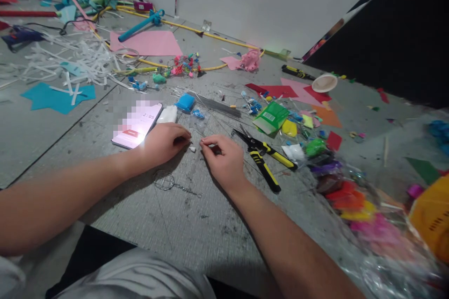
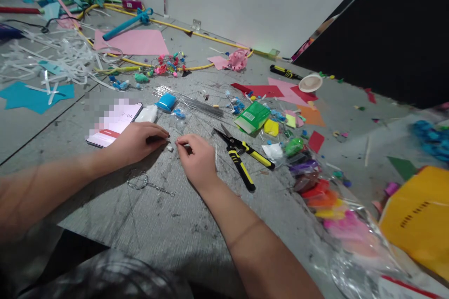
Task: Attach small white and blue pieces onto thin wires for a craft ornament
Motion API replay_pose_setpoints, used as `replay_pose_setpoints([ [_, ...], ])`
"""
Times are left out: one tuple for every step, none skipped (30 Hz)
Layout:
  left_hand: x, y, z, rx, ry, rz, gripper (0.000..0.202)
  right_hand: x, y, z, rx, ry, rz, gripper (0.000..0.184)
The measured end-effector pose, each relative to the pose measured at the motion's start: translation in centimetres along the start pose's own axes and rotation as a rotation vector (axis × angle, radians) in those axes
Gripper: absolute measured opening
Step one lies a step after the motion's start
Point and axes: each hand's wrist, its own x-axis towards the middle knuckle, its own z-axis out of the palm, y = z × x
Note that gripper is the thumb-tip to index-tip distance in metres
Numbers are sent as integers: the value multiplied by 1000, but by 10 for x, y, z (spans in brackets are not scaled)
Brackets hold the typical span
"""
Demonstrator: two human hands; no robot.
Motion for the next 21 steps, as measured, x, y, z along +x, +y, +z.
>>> replay_pose_setpoints([
  [0, 0, -1, 2, 2, 14, 25, 0, -1, -1, -5, 0, 2, 6],
  [-1, 0, -1, 2, 6, 25, 24, 0, -1, -1, -10, 4, 2, 6],
  [-1, 1, -2, 0, 18, 31, 23, 1, -2, -1, -14, 10, -2, 7],
  [-1, 2, -3, -4, 32, 31, 21, 1, -2, -2, -14, 14, -9, 8],
  [-1, 3, -4, -10, 48, 24, 19, 1, -2, -2, -11, 15, -17, 10],
  [-2, 4, -4, -23, 63, 10, 17, 0, -2, -2, -6, 13, -24, 11],
  [-2, 6, -5, -46, 80, -10, 16, 0, -1, -1, 0, 8, -27, 13],
  [-3, 8, -5, -81, 96, -35, 16, 0, 0, -1, 6, 1, -26, 15],
  [-3, 10, -6, -126, 107, -64, 17, 0, 0, -1, 13, -7, -23, 18],
  [-4, 13, -6, -181, 115, -96, 18, -1, 1, -1, 18, -10, -23, 19],
  [-4, 15, -7, -248, 117, -132, 19, -1, 0, -1, 19, -8, -24, 20],
  [-5, 18, -7, -323, 110, -173, 20, -1, 0, -2, 17, 0, -27, 19],
  [-6, 21, -8, -404, 93, -215, 20, -2, -2, -2, 12, 12, -32, 16],
  [-6, 24, -9, -484, 65, -255, 19, -2, -5, -4, 6, 26, -41, 12],
  [-7, 27, -10, -556, 31, -289, 18, -3, -8, -5, 2, 36, -54, 9],
  [-7, 30, -10, -616, -9, -314, 17, -4, -12, -6, 1, 37, -74, 7],
  [-8, 33, -11, -662, -56, -331, 16, -5, -16, -7, 4, 32, -100, 7],
  [-9, 36, -11, -696, -104, -343, 15, -7, -19, -7, 8, 21, -133, 6],
  [-10, 39, -11, -724, -150, -353, 15, -8, -23, -8, 8, 13, -168, 6],
  [-10, 41, -10, -749, -194, -363, 16, -10, -25, -8, 5, 9, -198, 8],
  [-11, 43, -10, -773, -229, -372, 17, -11, -27, -8, 3, 2, -220, 11],
])
